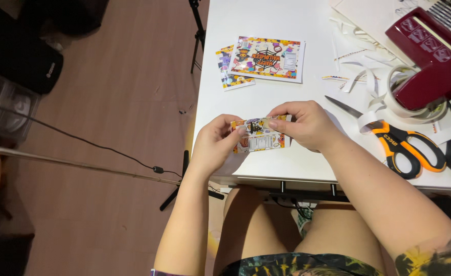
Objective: The person folds small rectangular Halloween-themed paper cards on a white table. They fold the cards in half, then fold the sides inward, and finally fold the bottom up to create a small packet. The person repeats this process with multiple cards.
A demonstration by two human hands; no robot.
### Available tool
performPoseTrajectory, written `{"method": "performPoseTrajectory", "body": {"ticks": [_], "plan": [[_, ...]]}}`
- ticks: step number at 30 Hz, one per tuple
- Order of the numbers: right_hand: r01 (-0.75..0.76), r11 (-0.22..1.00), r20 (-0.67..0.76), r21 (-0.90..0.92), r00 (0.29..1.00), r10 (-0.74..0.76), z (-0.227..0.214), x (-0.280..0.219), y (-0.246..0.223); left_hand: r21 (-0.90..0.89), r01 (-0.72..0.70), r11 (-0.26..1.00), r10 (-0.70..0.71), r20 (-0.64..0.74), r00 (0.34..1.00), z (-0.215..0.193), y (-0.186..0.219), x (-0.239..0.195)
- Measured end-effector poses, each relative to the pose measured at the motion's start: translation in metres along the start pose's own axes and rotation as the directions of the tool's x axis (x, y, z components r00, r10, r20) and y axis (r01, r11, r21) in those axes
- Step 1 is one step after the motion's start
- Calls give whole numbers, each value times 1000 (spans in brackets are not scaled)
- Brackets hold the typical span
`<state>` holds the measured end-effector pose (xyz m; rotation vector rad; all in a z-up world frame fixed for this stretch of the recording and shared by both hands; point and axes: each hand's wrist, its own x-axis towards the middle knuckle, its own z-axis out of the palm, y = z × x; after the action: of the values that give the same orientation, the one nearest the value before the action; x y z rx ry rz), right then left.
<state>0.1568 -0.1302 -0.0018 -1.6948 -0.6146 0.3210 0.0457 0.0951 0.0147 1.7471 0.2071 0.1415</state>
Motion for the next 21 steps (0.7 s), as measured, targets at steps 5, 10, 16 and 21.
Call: {"method": "performPoseTrajectory", "body": {"ticks": [5,10,16,21], "plan": [[-17,990,40,-137,999,23,1,-4,-23,60,-40,997,41,-7,999,15,18,1],[26,985,78,-168,997,-13,0,-6,-32,83,-41,996,40,15,999,17,13,2],[53,996,30,-69,998,-51,-3,-4,-15,30,-37,999,37,18,999,13,19,-1],[51,998,6,35,999,-52,-5,-4,-11,-23,-54,998,52,-62,997,5,7,0]]}}
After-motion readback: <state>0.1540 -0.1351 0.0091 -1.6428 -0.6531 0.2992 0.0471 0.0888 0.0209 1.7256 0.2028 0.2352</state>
